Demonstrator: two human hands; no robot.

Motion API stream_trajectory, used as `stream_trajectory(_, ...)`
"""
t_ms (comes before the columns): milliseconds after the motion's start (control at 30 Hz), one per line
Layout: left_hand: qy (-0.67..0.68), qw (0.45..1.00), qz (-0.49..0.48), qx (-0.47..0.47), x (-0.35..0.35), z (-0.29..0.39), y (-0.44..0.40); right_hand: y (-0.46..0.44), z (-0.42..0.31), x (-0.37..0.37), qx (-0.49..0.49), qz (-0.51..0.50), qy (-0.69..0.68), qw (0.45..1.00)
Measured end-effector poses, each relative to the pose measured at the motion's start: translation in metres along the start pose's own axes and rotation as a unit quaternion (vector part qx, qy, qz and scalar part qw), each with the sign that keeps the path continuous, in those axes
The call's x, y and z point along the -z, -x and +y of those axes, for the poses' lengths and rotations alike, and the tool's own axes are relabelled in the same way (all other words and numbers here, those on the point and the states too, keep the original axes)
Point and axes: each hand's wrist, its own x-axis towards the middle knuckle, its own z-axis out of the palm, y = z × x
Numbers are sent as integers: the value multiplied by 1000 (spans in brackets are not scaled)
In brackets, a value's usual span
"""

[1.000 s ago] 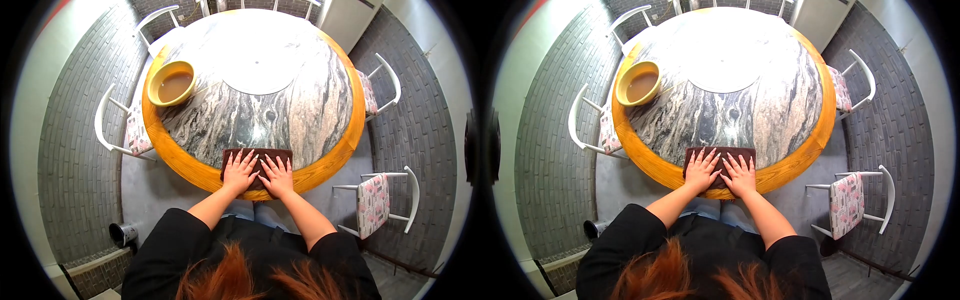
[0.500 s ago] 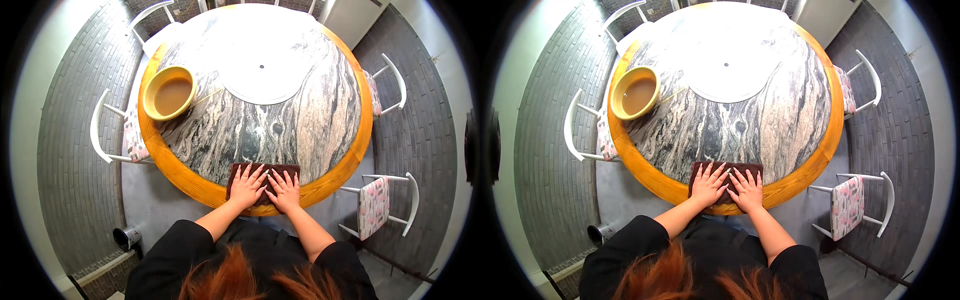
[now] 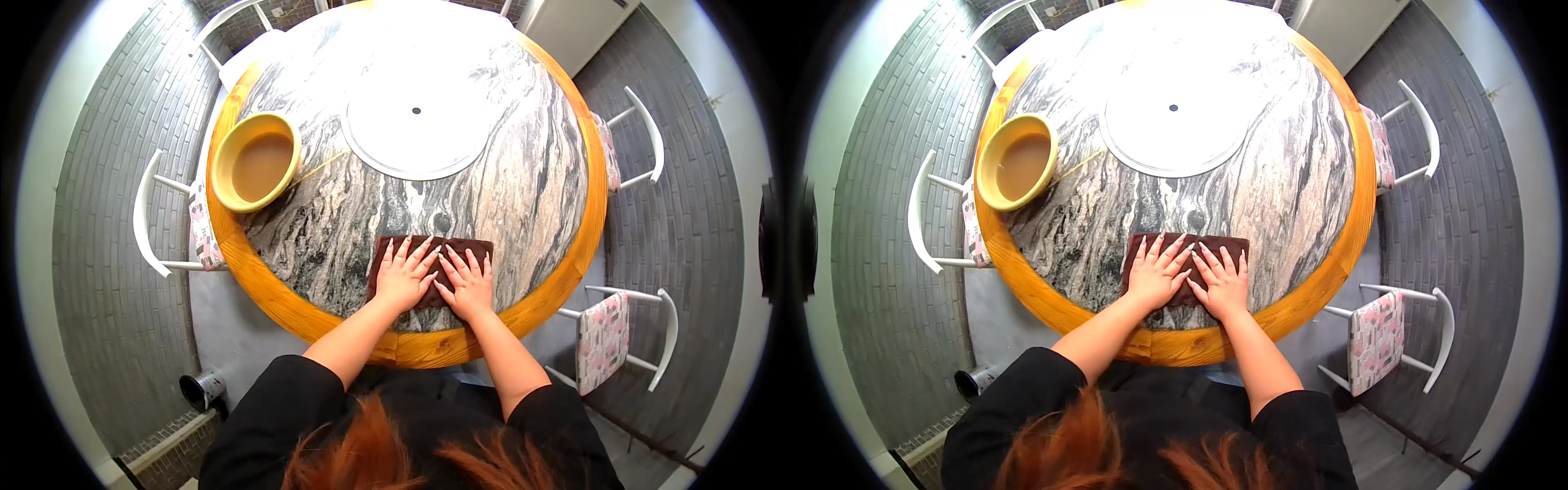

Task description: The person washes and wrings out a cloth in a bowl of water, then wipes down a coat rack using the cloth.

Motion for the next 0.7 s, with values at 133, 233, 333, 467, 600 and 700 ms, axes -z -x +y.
stream_trajectory(133, -21, 999, -11, 32, -5, 2, -29, -27, 28, -2, 26, -1, -10, 1000)
stream_trajectory(233, -31, 998, -2, 56, -8, 4, -50, -52, 50, 0, 55, -7, -16, 998)
stream_trajectory(333, -39, 996, 12, 76, -8, 4, -74, -78, 73, -3, 88, -22, -10, 996)
stream_trajectory(467, -55, 995, 18, 87, -12, -4, -104, -111, 94, -6, 107, -16, -16, 994)
stream_trajectory(600, -92, 987, -10, 130, -15, -5, -122, -137, 111, -8, 135, -41, -16, 990)
stream_trajectory(700, -95, 982, -21, 160, -17, -8, -132, -153, 117, -9, 143, -74, 3, 987)
